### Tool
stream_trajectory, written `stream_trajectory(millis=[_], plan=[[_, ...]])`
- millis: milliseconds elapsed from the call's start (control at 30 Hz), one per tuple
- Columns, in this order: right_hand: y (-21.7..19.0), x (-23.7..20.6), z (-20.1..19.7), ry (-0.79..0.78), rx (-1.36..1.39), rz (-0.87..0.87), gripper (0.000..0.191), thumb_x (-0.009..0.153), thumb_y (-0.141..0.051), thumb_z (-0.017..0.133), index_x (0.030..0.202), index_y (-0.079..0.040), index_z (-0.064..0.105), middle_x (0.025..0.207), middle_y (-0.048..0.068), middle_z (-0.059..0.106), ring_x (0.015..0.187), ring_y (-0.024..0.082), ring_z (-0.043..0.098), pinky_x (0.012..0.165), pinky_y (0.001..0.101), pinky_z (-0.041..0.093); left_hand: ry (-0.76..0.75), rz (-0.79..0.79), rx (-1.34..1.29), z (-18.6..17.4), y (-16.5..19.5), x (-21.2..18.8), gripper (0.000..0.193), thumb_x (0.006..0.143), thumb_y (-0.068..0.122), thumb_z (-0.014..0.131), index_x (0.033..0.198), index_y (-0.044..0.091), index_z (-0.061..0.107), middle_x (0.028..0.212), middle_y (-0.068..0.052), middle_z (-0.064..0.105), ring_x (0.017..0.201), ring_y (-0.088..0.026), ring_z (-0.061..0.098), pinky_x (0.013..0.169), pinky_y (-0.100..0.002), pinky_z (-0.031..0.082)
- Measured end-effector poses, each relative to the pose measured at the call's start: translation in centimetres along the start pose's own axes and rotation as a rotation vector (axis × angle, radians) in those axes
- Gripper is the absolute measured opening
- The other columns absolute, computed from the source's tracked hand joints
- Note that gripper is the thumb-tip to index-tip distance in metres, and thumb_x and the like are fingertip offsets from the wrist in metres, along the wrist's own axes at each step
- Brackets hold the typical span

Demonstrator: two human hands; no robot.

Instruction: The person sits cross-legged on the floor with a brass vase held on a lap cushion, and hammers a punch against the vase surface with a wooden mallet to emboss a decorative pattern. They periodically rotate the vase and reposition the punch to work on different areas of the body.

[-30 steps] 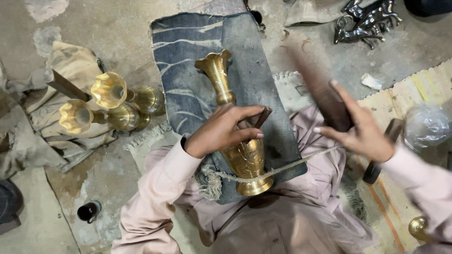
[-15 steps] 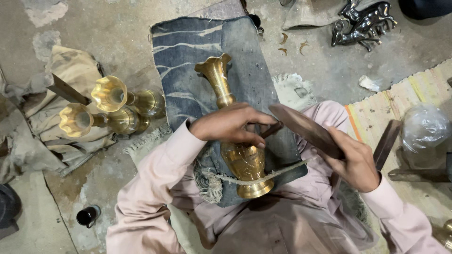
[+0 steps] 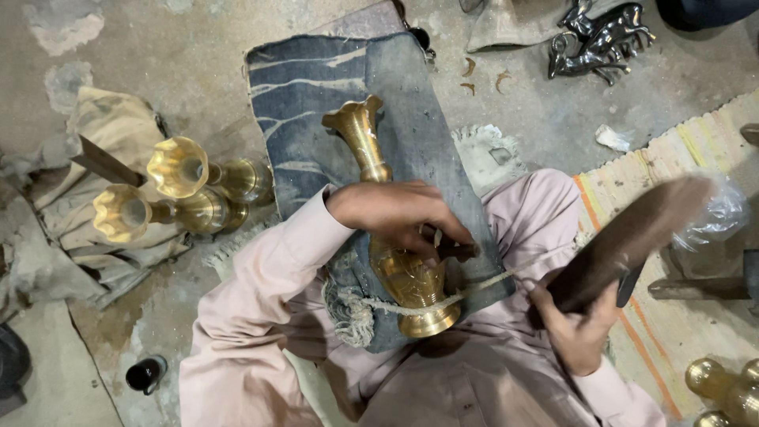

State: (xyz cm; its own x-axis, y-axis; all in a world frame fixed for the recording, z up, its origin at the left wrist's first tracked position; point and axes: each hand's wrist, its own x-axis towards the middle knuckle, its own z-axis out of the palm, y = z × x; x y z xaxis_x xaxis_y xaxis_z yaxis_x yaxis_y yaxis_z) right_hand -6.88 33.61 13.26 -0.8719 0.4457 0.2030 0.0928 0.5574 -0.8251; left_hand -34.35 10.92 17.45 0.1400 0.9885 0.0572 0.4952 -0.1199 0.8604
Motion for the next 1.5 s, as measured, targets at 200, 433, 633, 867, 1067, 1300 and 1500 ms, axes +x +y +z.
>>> stream_trajectory(millis=[200, 433, 633, 867, 1067, 1300, 1500], plan=[[-0.9, 0.9, -1.1, 0.023, -0.078, -0.027, 0.048, 0.085, -0.003, 0.088, 0.117, 0.001, 0.052, 0.091, 0.012, 0.072, 0.077, 0.016, 0.072, 0.073, 0.0300, 0.058, 0.075, -0.086, -0.010, 0.3, 0.9, 0.0, 0.055, 0.079, 0.017, 0.083, 0.132, 0.012, 0.067, 0.117, -0.009, 0.076, 0.101, -0.026, 0.075, 0.082, -0.039, 0.058], [-1.0, 1.2, -1.1, 0.111, 0.046, -0.020, 0.041, 0.090, 0.001, 0.082, 0.117, 0.003, 0.051, 0.094, 0.010, 0.069, 0.081, 0.016, 0.069, 0.076, 0.0298, 0.059, 0.079, 0.006, -0.006, 0.4, 0.6, -0.4, 0.056, 0.078, 0.016, 0.083, 0.132, 0.012, 0.067, 0.119, -0.009, 0.076, 0.101, -0.025, 0.076, 0.083, -0.038, 0.058], [0.4, 0.2, 0.1, -0.019, -0.084, -0.186, 0.046, 0.084, 0.003, 0.083, 0.122, 0.005, 0.058, 0.092, 0.012, 0.067, 0.078, 0.021, 0.068, 0.071, 0.0333, 0.058, 0.007, 0.025, 0.022, 1.2, 0.3, 0.0, 0.050, 0.082, 0.007, 0.077, 0.130, 0.017, 0.070, 0.109, -0.006, 0.079, 0.094, -0.023, 0.077, 0.085, -0.038, 0.060], [0.9, -0.6, 0.4, 0.068, -0.111, -0.212, 0.036, 0.079, 0.003, 0.087, 0.107, -0.004, 0.066, 0.092, 0.013, 0.070, 0.076, 0.024, 0.069, 0.066, 0.0310, 0.055, 0.040, 0.098, 0.047, 0.9, 1.7, -0.8, 0.049, 0.075, 0.007, 0.078, 0.122, 0.016, 0.071, 0.104, -0.005, 0.078, 0.095, -0.027, 0.070, 0.085, -0.042, 0.051], [2.0, -1.2, 0.4, 0.009, -0.009, -0.314, 0.073, 0.075, 0.001, 0.082, 0.133, 0.017, 0.040, 0.094, 0.015, 0.071, 0.079, 0.027, 0.073, 0.071, 0.0354, 0.058, -0.124, -0.037, 0.096, 0.1, 4.5, -0.3, 0.038, 0.075, 0.007, 0.074, 0.112, 0.015, 0.072, 0.092, -0.003, 0.078, 0.085, -0.025, 0.072, 0.081, -0.044, 0.046], [5.6, -1.1, -1.7, -0.197, -0.344, -0.407, 0.027, 0.077, -0.014, 0.068, 0.102, -0.005, 0.060, 0.096, 0.012, 0.071, 0.086, 0.028, 0.072, 0.076, 0.0406, 0.056, -0.101, -0.037, 0.114, -0.2, 5.6, -0.4, 0.030, 0.076, 0.007, 0.071, 0.107, 0.011, 0.074, 0.085, -0.006, 0.077, 0.075, -0.025, 0.070, 0.071, -0.039, 0.050], [2.1, -1.4, 1.0, 0.006, -0.153, -0.348, 0.046, 0.086, -0.018, 0.078, 0.120, 0.001, 0.053, 0.091, 0.015, 0.067, 0.081, 0.032, 0.067, 0.072, 0.0379, 0.054, -0.053, -0.040, 0.216, 1.2, 5.0, -0.8, 0.033, 0.079, 0.006, 0.070, 0.110, 0.015, 0.077, 0.091, -0.006, 0.079, 0.077, -0.022, 0.073, 0.070, -0.037, 0.057]])
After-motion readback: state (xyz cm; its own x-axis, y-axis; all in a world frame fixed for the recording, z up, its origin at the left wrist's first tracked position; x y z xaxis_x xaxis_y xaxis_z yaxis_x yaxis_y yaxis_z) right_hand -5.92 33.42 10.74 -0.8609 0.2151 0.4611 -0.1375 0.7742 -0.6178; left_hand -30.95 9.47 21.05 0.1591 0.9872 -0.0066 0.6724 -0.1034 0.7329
